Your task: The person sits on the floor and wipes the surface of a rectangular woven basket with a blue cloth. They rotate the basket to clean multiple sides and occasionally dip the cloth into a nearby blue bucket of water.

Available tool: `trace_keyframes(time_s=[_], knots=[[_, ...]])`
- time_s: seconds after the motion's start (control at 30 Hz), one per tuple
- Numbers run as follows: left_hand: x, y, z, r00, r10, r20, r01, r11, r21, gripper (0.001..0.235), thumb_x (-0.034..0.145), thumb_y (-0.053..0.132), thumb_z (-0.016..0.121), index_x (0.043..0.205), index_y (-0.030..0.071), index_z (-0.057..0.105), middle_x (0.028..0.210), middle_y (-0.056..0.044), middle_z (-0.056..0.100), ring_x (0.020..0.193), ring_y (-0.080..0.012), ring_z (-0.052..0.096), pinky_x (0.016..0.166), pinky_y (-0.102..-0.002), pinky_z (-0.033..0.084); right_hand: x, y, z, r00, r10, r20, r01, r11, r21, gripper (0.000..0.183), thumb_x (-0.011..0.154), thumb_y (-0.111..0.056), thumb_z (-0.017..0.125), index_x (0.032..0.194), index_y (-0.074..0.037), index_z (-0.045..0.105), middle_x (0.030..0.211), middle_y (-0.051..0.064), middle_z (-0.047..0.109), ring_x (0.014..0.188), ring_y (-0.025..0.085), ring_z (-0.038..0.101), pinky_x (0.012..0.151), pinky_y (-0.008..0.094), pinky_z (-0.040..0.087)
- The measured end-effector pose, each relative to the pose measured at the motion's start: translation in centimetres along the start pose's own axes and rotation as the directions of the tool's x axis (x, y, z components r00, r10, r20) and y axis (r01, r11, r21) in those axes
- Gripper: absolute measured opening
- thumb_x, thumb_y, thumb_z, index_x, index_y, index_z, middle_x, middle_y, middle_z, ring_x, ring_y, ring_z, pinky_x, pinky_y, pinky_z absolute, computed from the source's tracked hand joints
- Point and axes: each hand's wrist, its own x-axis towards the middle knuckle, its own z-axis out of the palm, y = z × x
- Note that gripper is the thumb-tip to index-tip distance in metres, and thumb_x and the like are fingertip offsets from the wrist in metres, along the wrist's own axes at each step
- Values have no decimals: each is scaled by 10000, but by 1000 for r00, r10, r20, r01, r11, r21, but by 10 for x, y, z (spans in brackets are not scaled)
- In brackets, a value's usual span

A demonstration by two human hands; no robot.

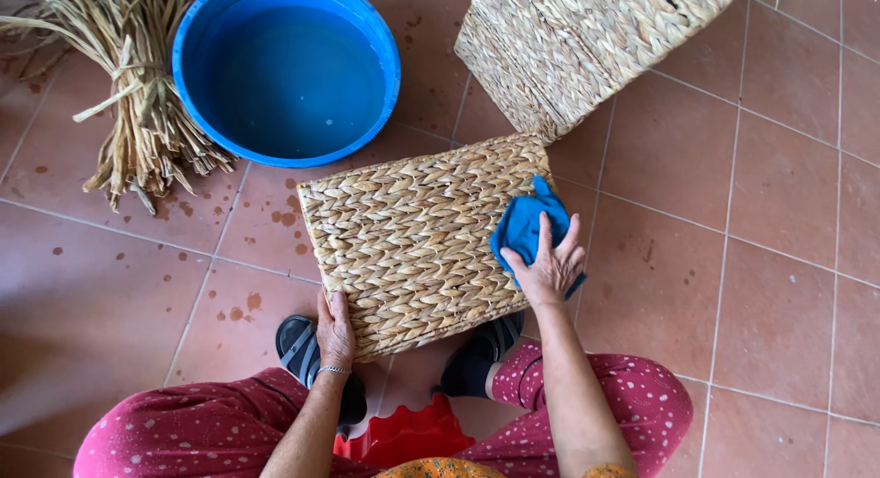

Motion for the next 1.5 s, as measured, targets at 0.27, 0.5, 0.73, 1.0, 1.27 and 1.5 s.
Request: trace_keyframes(time_s=[0.27,0.5,0.73,1.0,1.27,1.5], knots=[[11,-25,4,998,54,-33,-57,995,-83,609,1009,524,474,1498,162,472,1302,-195,657,1204,-302,620,1018,-396,454,-47,-87,21,990,-131,-48,138,969,206,252,963,-255,643,1213,-279,670,1237,124,546,1097,316,582,858,452,545],[31,-50,3,995,103,-6,-103,992,-70,594,1053,533,400,1480,132,500,1326,-171,652,1212,-268,606,1025,-378,446,-148,-160,-11,793,-608,-37,555,696,455,396,927,-201,707,1305,-313,663,1203,116,587,991,280,569,840,414,522],[26,-48,6,991,137,-11,-137,986,-92,604,1064,530,420,1477,98,500,1347,-185,645,1225,-274,593,1047,-376,439,-82,-9,29,988,-147,-57,148,989,26,602,861,-269,776,1428,-278,571,1258,111,588,958,289,522,732,414,504],[19,-34,5,996,83,-44,-88,987,-131,624,1047,520,462,1517,109,470,1382,-147,611,1260,-223,558,1064,-352,408,-65,16,26,943,330,-35,-323,938,128,511,975,-395,700,1436,-249,534,1215,189,524,986,383,596,743,534,523],[23,-37,3,994,111,-20,-112,976,-186,595,1053,510,461,1474,92,509,1350,-127,629,1209,-193,577,1038,-329,441,-171,-121,-16,908,-418,17,373,827,420,326,866,-210,793,1162,-229,659,972,80,489,896,258,584,735,434,536],[20,-39,3,993,107,-43,-109,992,-58,586,1065,504,460,1472,86,512,1329,-137,630,1198,-200,578,1025,-340,436,-119,-11,-14,986,81,-143,-27,939,343,298,793,-190,828,1033,-184,652,1066,95,589,924,309,629,726,448,522]])
